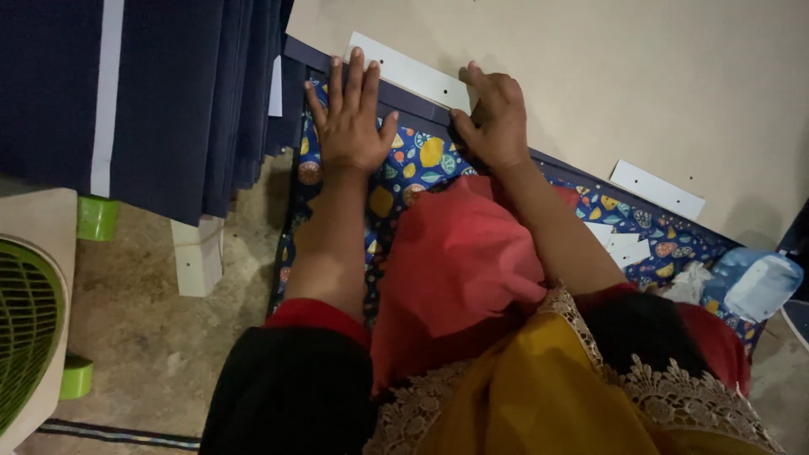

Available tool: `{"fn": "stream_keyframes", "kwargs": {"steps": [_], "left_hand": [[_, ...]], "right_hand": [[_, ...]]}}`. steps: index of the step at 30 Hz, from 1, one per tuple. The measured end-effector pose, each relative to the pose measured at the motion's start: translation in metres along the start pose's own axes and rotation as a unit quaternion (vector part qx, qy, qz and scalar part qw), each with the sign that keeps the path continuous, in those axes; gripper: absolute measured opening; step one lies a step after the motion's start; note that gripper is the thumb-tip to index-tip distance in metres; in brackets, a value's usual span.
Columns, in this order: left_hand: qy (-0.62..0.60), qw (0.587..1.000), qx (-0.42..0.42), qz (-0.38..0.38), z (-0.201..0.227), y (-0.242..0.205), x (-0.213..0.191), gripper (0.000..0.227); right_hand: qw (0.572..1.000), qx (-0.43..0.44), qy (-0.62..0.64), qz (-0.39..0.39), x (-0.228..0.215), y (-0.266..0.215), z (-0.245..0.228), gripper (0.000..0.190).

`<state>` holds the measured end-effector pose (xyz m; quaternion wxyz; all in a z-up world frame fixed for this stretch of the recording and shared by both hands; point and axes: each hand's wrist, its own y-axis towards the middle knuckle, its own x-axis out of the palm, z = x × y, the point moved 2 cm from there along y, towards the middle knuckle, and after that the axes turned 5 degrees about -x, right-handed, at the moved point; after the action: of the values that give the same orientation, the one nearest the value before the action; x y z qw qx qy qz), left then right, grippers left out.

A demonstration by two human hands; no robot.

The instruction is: The person sits on the floor and assembles paper goods by applying glue to small white strips and attaching them to the edges of large dark blue sheets. They then fold the sheets over the strips to secure them, repeating the process for multiple items.

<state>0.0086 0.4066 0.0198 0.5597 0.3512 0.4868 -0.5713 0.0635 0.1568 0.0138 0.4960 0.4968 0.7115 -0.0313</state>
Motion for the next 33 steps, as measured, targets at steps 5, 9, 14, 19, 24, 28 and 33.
{"fn": "stream_keyframes", "kwargs": {"steps": [5, 9, 14, 19, 24, 28, 33], "left_hand": [[-0.011, 1.000, 0.008, 0.009, -0.001, 0.000, -0.003, 0.075], [-0.004, 1.000, 0.001, -0.008, 0.001, 0.001, -0.004, 0.074], [0.003, 1.000, -0.005, -0.020, 0.002, 0.002, -0.004, 0.077], [0.002, 0.999, -0.001, -0.039, 0.004, 0.000, -0.013, 0.067], [-0.013, 1.000, 0.014, -0.007, 0.001, 0.000, -0.004, 0.066], [-0.017, 1.000, 0.006, -0.019, 0.002, 0.000, -0.009, 0.066], [-0.028, 0.999, 0.016, -0.002, 0.001, 0.000, -0.007, 0.062]], "right_hand": [[1.000, -0.013, 0.022, 0.011, 0.001, 0.003, 0.000, 0.043], [1.000, -0.009, -0.004, -0.009, 0.002, 0.001, -0.001, 0.046], [0.997, -0.037, -0.054, -0.038, 0.000, 0.002, -0.010, 0.046], [0.995, -0.057, -0.071, -0.035, -0.001, 0.004, -0.012, 0.041], [0.997, -0.043, -0.060, -0.019, -0.001, 0.001, -0.012, 0.039], [0.998, -0.031, -0.045, -0.015, -0.001, 0.002, -0.013, 0.036], [0.997, -0.037, -0.062, -0.024, -0.002, 0.005, -0.016, 0.036]]}}
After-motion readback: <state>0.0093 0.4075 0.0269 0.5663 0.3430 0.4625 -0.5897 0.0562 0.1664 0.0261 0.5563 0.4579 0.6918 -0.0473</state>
